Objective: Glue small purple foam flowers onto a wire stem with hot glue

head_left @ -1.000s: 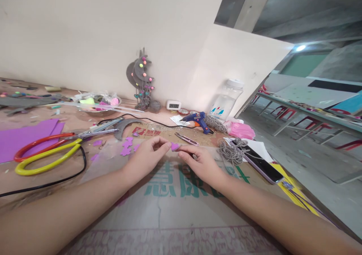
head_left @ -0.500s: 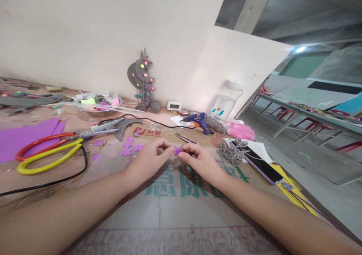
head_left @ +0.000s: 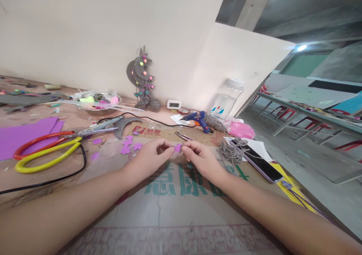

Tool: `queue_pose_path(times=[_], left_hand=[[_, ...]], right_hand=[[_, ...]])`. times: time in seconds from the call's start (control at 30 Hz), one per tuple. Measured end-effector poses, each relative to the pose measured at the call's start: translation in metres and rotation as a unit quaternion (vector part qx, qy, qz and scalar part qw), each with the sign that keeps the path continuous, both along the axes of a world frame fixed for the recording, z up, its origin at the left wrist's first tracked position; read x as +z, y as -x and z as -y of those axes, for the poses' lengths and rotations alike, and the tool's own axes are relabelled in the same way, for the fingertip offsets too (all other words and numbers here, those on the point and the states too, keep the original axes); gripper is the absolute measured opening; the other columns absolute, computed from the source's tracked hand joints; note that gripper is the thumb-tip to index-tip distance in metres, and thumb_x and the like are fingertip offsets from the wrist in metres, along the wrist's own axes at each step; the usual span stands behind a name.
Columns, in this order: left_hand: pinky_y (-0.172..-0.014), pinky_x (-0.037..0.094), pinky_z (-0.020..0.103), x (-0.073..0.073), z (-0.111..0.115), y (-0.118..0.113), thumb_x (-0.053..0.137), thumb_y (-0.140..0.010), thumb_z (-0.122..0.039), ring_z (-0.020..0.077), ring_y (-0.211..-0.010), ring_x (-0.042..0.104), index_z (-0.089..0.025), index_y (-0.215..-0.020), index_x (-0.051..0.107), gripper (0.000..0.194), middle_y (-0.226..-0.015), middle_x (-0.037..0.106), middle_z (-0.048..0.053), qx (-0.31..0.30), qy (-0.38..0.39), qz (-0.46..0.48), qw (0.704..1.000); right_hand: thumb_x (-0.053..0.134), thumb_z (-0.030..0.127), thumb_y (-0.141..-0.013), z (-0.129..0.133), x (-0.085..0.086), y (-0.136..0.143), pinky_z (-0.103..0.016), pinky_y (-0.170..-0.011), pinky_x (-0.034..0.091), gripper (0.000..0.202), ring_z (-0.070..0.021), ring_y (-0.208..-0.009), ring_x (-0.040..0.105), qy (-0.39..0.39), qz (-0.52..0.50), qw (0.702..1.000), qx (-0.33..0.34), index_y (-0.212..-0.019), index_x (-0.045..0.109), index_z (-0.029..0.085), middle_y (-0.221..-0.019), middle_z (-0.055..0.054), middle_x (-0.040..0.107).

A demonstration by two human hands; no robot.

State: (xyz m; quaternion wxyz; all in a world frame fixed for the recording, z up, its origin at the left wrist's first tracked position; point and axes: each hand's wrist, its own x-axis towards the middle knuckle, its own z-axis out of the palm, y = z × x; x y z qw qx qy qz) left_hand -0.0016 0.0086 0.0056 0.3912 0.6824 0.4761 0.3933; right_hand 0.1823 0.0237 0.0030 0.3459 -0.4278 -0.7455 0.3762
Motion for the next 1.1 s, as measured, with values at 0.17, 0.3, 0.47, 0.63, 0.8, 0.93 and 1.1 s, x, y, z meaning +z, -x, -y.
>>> queue_pose_path(times=[0.17,0.3,0.47,0.63,0.8,0.93,1.1], left_hand=[[-0.056,0.033,0.023,0.003,0.001,-0.001,0.048,-0.079,-0.033,0.0127,-0.062,0.050,-0.017,-0.079,0.058,0.018,-0.070,0.057,-0.002,0.016,0.020,0.011,1.000],[-0.057,0.033,0.024,0.002,0.001,0.000,0.047,-0.080,-0.034,0.0125,-0.062,0.048,-0.017,-0.076,0.056,0.019,-0.067,0.054,-0.002,0.018,0.024,0.021,0.999],[-0.059,0.035,0.024,0.000,-0.002,0.001,0.048,-0.079,-0.033,0.0126,-0.061,0.047,-0.017,-0.073,0.053,0.018,-0.065,0.052,-0.003,0.034,0.032,0.051,0.998],[-0.057,0.036,0.023,-0.003,-0.004,0.002,0.048,-0.080,-0.036,0.0120,-0.059,0.048,-0.018,-0.074,0.053,0.020,-0.062,0.051,-0.004,0.035,0.037,0.084,0.995],[-0.055,0.036,0.023,-0.005,-0.005,0.002,0.050,-0.079,-0.039,0.0120,-0.056,0.048,-0.018,-0.072,0.051,0.022,-0.059,0.052,-0.004,0.042,0.051,0.092,0.994],[-0.054,0.036,0.023,-0.005,-0.005,0.001,0.050,-0.079,-0.039,0.0116,-0.055,0.047,-0.018,-0.072,0.051,0.022,-0.059,0.050,-0.005,0.041,0.059,0.095,0.993],[-0.052,0.036,0.022,-0.004,-0.004,0.001,0.050,-0.079,-0.039,0.0106,-0.053,0.046,-0.018,-0.072,0.050,0.023,-0.058,0.049,-0.005,0.040,0.065,0.098,0.992]], right_hand=[[0.033,0.047,-0.091,-0.001,-0.002,-0.003,-0.023,-0.054,0.035,0.040,-0.0107,-0.056,0.042,-0.005,-0.020,1.000,0.016,-0.086,0.058,0.016,-0.059,0.002,0.045],[0.035,0.042,-0.092,-0.002,0.001,-0.004,-0.023,-0.055,0.035,0.033,-0.0109,-0.057,0.042,-0.030,-0.064,0.997,-0.042,-0.092,0.057,0.017,-0.059,0.003,0.044],[0.045,0.038,-0.087,-0.014,0.008,-0.010,-0.022,-0.051,0.034,0.023,-0.0096,-0.051,0.041,-0.053,-0.119,0.980,-0.148,-0.086,0.053,0.017,-0.057,0.004,0.047],[0.052,0.043,-0.083,-0.034,0.010,-0.024,-0.022,-0.052,0.038,0.027,-0.0089,-0.050,0.047,-0.031,-0.123,0.983,-0.129,-0.081,0.054,0.016,-0.058,0.002,0.054],[0.051,0.049,-0.080,-0.052,0.000,-0.036,-0.023,-0.051,0.040,0.033,-0.0093,-0.048,0.049,-0.019,-0.108,0.984,-0.142,-0.074,0.051,0.017,-0.057,0.002,0.055],[0.053,0.044,-0.078,-0.054,-0.006,-0.034,-0.023,-0.051,0.040,0.028,-0.0092,-0.049,0.049,-0.020,-0.089,0.987,-0.131,-0.076,0.052,0.017,-0.058,0.002,0.056],[0.054,0.037,-0.076,-0.049,-0.006,-0.029,-0.025,-0.055,0.042,0.020,-0.0102,-0.052,0.049,-0.021,-0.080,0.989,-0.124,-0.076,0.051,0.017,-0.060,0.002,0.057]])
